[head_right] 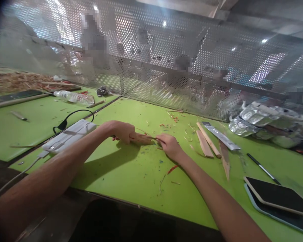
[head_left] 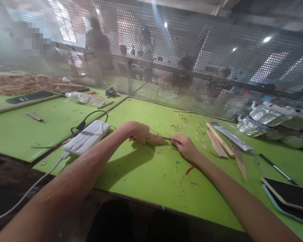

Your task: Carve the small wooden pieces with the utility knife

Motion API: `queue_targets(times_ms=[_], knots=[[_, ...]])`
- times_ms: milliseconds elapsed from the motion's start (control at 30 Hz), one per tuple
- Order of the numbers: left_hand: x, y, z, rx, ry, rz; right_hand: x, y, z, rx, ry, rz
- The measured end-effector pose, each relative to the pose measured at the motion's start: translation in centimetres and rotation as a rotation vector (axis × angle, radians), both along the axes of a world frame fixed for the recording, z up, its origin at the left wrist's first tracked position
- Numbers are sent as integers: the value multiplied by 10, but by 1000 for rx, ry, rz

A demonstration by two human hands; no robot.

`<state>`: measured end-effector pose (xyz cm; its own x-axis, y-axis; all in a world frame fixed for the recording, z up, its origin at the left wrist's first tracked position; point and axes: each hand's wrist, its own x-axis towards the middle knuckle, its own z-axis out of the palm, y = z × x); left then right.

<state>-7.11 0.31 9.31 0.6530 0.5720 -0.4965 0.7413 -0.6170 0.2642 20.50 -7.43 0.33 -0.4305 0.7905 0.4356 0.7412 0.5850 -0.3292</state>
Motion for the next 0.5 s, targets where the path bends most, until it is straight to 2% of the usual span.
queue_targets(times_ms=[200, 500], knots=[[0, 2, -5, -32, -61, 43, -1, -3, -2, 8, -21, 1], [1, 1, -2, 12, 38, -74, 2, 3, -11, 24, -26, 10]])
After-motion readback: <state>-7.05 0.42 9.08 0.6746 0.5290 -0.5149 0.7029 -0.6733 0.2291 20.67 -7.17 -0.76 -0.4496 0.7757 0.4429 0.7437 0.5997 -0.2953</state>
